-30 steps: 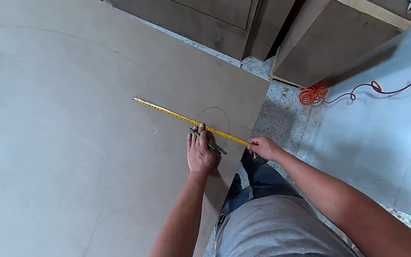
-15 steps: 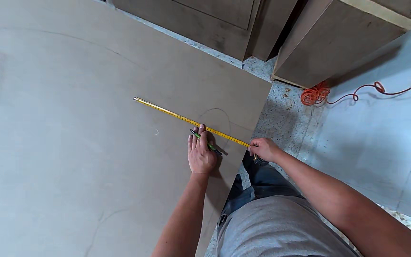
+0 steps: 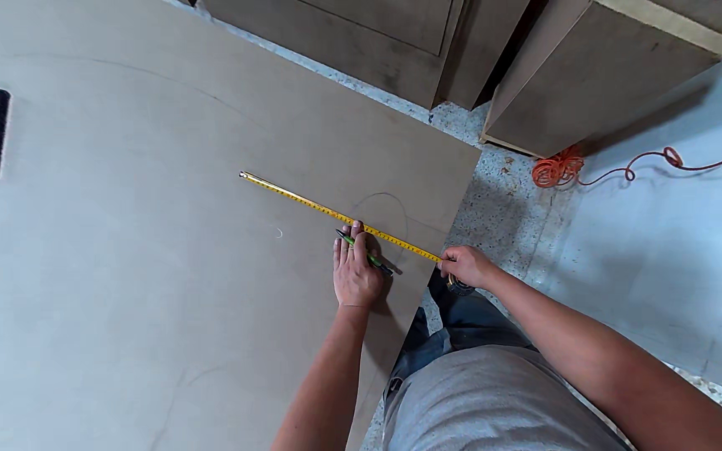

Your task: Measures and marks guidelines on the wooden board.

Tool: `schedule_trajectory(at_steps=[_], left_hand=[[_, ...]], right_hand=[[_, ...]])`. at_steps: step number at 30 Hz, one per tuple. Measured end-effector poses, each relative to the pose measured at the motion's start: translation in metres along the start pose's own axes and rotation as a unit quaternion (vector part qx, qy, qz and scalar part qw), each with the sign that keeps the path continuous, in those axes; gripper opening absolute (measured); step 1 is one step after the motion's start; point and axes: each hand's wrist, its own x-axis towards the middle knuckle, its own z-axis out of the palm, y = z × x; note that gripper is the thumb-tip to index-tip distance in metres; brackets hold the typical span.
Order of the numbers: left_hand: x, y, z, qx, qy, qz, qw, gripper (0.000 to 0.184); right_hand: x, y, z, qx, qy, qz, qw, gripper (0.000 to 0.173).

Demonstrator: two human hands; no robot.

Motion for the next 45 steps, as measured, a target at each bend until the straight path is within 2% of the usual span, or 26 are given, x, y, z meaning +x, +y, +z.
schedule_trajectory(at_steps=[8, 10, 13, 16, 19, 22, 25, 26, 30, 33, 35, 40, 45], left_hand=[[0.001, -0.001, 0.001, -0.008, 0.014, 0.009, 1.000, 0.043], [-0.001, 0.000, -0.003, -0.073, 0.023, -0.004, 0.997, 0.041], [0.005, -0.017, -0.034, -0.201, 0.047, -0.088, 0.974, 0.044], [0.035, -0.062, -0.076, -0.263, 0.141, -0.188, 0.936, 0.050], [0.078, -0.118, -0.108, -0.297, 0.216, -0.300, 0.880, 0.043], [0.113, -0.162, -0.117, -0.344, 0.270, -0.391, 0.810, 0.026], [0.136, -0.184, -0.113, -0.388, 0.296, -0.421, 0.765, 0.017], [0.139, -0.184, -0.115, -0.401, 0.287, -0.419, 0.763, 0.014], [0.146, -0.182, -0.115, -0.426, 0.220, -0.417, 0.772, 0.029], [0.147, -0.181, -0.115, -0.415, 0.192, -0.415, 0.787, 0.019], [0.147, -0.183, -0.110, -0.390, 0.199, -0.409, 0.801, 0.012], [0.151, -0.183, -0.106, -0.338, 0.169, -0.399, 0.835, 0.015], [0.165, -0.180, -0.113, -0.206, 0.069, -0.419, 0.881, 0.025]], right_hand=[[0.005, 0.004, 0.001, 0.008, 0.003, -0.014, 1.000, 0.026], [-0.001, 0.004, 0.001, -0.003, 0.002, -0.022, 1.000, 0.027], [-0.002, -0.002, 0.002, -0.025, 0.005, -0.025, 0.999, 0.027], [0.004, 0.002, 0.005, -0.022, -0.019, 0.000, 1.000, 0.026], [0.005, 0.005, 0.009, -0.015, -0.034, 0.013, 0.999, 0.027], [0.003, 0.007, 0.017, 0.008, -0.030, 0.023, 0.999, 0.024], [0.003, 0.011, 0.022, 0.031, -0.023, 0.026, 0.999, 0.021], [0.003, 0.012, 0.023, 0.038, -0.020, 0.024, 0.999, 0.021], [0.003, 0.015, 0.023, 0.043, -0.019, 0.021, 0.999, 0.021], [0.002, 0.015, 0.023, 0.040, -0.016, 0.023, 0.999, 0.020], [0.002, 0.014, 0.022, 0.042, -0.013, 0.023, 0.999, 0.020], [0.002, 0.013, 0.022, 0.042, -0.015, 0.029, 0.999, 0.020], [0.003, 0.013, 0.019, 0.043, -0.015, 0.028, 0.999, 0.020]])
